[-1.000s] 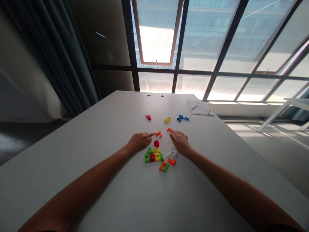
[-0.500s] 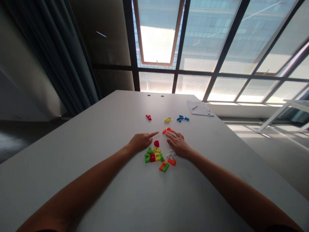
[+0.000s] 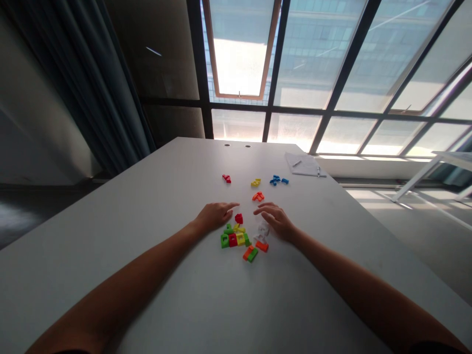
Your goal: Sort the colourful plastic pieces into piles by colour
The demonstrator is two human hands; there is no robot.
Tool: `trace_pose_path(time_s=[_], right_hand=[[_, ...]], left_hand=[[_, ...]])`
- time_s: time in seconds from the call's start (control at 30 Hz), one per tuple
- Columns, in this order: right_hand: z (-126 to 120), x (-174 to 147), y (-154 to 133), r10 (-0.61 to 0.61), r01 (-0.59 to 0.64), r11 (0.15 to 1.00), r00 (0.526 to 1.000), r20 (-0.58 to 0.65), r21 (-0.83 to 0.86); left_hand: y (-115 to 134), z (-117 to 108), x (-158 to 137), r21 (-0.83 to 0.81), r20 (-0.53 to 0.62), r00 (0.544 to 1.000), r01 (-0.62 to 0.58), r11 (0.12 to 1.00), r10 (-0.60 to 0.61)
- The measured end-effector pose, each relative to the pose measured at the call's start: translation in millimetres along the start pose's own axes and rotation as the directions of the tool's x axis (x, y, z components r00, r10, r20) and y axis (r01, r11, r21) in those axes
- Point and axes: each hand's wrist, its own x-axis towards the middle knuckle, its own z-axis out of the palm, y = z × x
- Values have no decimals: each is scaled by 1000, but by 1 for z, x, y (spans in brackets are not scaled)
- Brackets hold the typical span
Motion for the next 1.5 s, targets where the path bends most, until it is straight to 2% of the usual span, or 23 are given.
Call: trace_pose_path(time_s=[0.1, 0.17, 0.33, 0.43, 0.5, 0.63, 0.7, 0.77, 0.83, 0.97, 1.17, 1.27, 1.37, 1.5], right_hand=[[-1, -5, -12, -75, 73, 997, 994, 79, 20], [0, -6, -15, -61, 60, 998, 994, 89, 12], [7, -4, -10, 147, -148, 989, 989, 14, 16], [6, -3, -8, 246, -248, 965, 969, 33, 91], [1, -3, -11, 211, -218, 966, 975, 63, 139], [-11, -5, -27, 37, -74, 963, 989, 143, 261], [-14, -5, -36, -56, -33, 942, 966, 254, 335], [-13, -5, -41, -113, -10, 940, 934, 338, 341], [-11, -5, -43, -102, 9, 961, 940, 325, 276], [-10, -6, -36, -41, 6, 987, 976, 214, 162], [-23, -4, -35, -81, 7, 965, 959, 273, 261], [-28, -4, -44, -123, -2, 942, 928, 351, 335], [-30, -4, -51, -135, 7, 960, 887, 441, 280], [-30, -4, -48, -88, 36, 992, 890, 448, 123]], left_hand=[[0, 0, 0, -22, -9, 1000, -9, 1000, 8], [-1, 0, -1, -28, -12, 1000, -14, 1000, 14], [-1, 0, 0, -35, -17, 1000, -21, 999, 21], [-1, 1, 0, -35, -14, 1000, -15, 999, 14], [-2, 1, 1, -39, -15, 1000, -16, 999, 15], [-3, 1, 0, -53, -18, 1000, -19, 998, 18], [-3, 1, -1, -62, -19, 1000, -17, 998, 16], [-2, 0, -1, -69, -17, 1000, -13, 998, 11], [-1, -1, -1, -73, -15, 1000, -9, 997, 8], [-1, -2, -1, -73, -9, 1000, -7, 997, 6], [-2, -1, 0, -73, -12, 1000, -7, 997, 6], [-1, -1, 0, -76, -11, 1000, -10, 997, 9], [-1, -2, 0, -75, -14, 1000, -10, 997, 9], [-1, -1, 0, -77, -15, 1000, -4, 997, 3]])
